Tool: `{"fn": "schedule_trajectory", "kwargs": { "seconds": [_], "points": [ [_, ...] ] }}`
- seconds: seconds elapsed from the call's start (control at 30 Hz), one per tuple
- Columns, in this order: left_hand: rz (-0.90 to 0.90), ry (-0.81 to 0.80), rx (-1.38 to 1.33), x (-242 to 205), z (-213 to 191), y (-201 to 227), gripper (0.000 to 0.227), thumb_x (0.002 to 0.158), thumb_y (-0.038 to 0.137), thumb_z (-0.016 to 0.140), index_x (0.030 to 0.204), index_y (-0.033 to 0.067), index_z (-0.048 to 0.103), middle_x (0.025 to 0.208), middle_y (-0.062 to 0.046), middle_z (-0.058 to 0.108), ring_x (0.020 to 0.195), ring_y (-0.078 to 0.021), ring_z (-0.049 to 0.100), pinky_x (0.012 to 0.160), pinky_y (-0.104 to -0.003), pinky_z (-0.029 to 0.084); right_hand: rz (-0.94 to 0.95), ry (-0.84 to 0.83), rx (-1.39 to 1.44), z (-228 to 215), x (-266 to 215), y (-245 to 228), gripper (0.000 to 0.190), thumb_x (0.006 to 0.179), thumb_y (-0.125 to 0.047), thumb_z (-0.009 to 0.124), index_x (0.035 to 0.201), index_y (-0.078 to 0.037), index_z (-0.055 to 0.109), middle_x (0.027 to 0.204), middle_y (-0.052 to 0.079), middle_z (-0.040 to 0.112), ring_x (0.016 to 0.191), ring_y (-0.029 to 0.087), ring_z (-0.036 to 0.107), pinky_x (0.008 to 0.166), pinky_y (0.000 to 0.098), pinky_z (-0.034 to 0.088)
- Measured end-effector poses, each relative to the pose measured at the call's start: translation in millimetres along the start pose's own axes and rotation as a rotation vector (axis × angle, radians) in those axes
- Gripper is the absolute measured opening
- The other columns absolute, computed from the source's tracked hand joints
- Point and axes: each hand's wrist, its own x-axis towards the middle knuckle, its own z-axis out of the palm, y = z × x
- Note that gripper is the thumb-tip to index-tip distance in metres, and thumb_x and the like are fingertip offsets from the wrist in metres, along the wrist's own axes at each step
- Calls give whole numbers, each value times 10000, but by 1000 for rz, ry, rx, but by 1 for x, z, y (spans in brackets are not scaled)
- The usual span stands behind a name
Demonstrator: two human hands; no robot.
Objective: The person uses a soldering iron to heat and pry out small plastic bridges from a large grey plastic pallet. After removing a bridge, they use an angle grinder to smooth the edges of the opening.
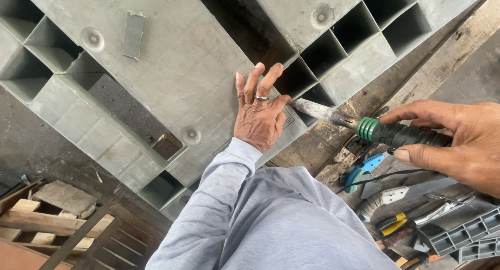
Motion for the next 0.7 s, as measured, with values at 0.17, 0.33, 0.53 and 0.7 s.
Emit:
{"fn": "schedule_trajectory", "kwargs": {
  "seconds": [0.17,0.33,0.53,0.7],
  "points": [
    [0,-10,-8,0,0,-1,138,862,108,762,990,162,760,1623,-11,235,1559,-303,130,1317,-654,110,-10,3,-18,1,1,3,496,870,-163,802,1355,-212,708,1011,122,767,809,260,799,769,360,654],
    [5,-10,-2,0,3,-2,128,884,96,748,995,160,758,1625,-10,231,1568,-297,125,1322,-655,104,-25,-14,137,7,5,18,502,843,-137,812,1327,-194,694,1004,126,754,843,262,787,774,379,656],
    [-13,-11,-21,1,0,0,138,883,77,736,980,170,763,1625,-9,234,1565,-286,125,1327,-627,110,-73,-53,302,21,8,50,510,847,-137,803,1338,-177,671,957,139,743,822,254,743,709,376,678],
    [-10,7,-32,1,-1,1,161,894,63,711,1027,138,761,1629,-36,242,1569,-285,148,1335,-601,119,-134,6,162,24,-1,54,488,845,-199,796,1328,-180,728,869,56,792,722,166,774,671,318,637]
  ]
}}
